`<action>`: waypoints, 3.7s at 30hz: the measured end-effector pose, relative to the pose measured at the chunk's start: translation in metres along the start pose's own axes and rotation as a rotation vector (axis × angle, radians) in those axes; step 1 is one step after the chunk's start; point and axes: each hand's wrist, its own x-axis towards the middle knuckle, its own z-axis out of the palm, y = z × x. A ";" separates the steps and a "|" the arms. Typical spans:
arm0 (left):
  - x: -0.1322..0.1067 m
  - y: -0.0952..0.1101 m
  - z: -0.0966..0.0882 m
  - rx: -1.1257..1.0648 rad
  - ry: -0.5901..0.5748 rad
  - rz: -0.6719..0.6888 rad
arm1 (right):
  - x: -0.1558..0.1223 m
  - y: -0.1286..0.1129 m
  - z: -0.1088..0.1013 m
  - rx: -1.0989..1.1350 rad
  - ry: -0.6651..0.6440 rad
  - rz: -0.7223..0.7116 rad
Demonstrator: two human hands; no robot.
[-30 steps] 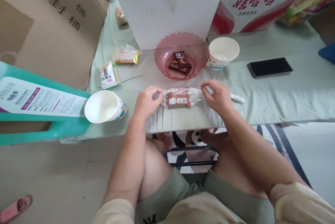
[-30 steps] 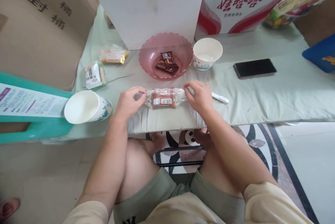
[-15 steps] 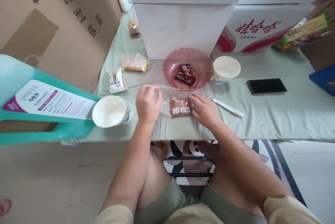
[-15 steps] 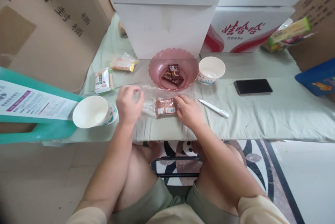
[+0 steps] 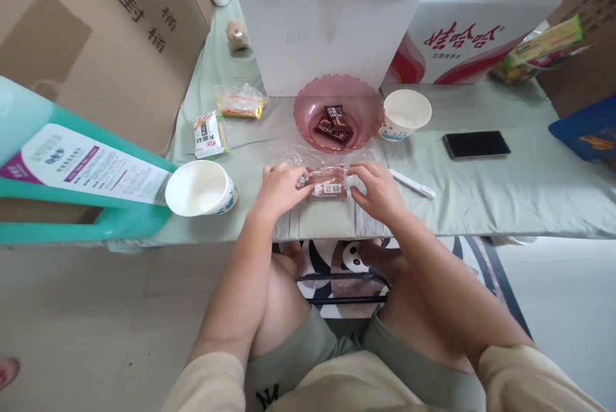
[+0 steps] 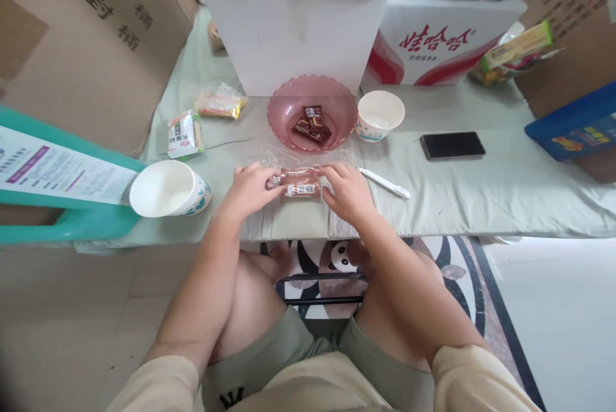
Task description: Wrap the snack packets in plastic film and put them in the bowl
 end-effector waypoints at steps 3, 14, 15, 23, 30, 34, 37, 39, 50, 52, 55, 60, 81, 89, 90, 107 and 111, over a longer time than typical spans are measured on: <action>-0.007 0.005 -0.005 -0.021 0.064 0.150 | 0.013 -0.002 0.002 -0.063 -0.054 0.061; -0.033 0.007 -0.027 -0.195 -0.106 0.061 | -0.029 0.004 -0.044 -0.107 -0.362 0.036; -0.035 0.007 -0.028 -0.221 -0.169 0.040 | -0.033 0.004 -0.049 -0.068 -0.444 0.069; -0.029 0.039 -0.042 -0.604 -0.321 0.058 | -0.002 -0.020 -0.028 0.086 -0.085 0.025; 0.008 0.055 0.003 -0.769 0.299 0.020 | 0.026 -0.030 0.021 -0.048 -0.222 -0.100; 0.013 0.028 0.023 -0.741 0.155 -0.233 | 0.021 -0.029 0.017 -0.127 -0.232 -0.061; 0.012 0.020 0.023 -0.649 0.166 -0.235 | 0.016 -0.030 0.009 -0.130 -0.236 -0.067; 0.012 0.018 0.019 -0.568 0.190 -0.212 | 0.009 -0.029 -0.001 -0.089 -0.193 -0.076; 0.008 0.009 0.020 -0.032 -0.014 -0.152 | 0.015 -0.013 -0.065 0.173 0.298 0.256; 0.007 0.009 0.022 -0.008 -0.021 -0.137 | 0.048 -0.013 -0.066 0.071 0.288 0.229; 0.007 0.007 0.023 0.020 -0.043 -0.133 | 0.102 -0.011 -0.061 -0.072 0.093 0.178; 0.007 0.005 0.022 0.023 -0.051 -0.121 | 0.112 -0.016 -0.065 -0.116 -0.064 0.086; -0.029 0.017 0.010 -0.082 -0.312 0.243 | -0.114 0.016 -0.029 -0.021 -0.313 -0.160; -0.004 0.003 0.019 -0.147 -0.258 0.169 | -0.133 0.032 -0.019 -0.159 -0.282 -0.055; -0.003 0.002 0.019 -0.160 -0.265 0.159 | -0.128 0.031 -0.017 -0.150 -0.279 -0.058; -0.029 0.028 0.013 -0.337 -0.259 0.273 | -0.065 0.029 -0.020 0.804 0.466 0.521; -0.019 0.020 0.014 -0.734 -0.045 0.004 | -0.075 0.040 -0.023 0.811 0.296 0.494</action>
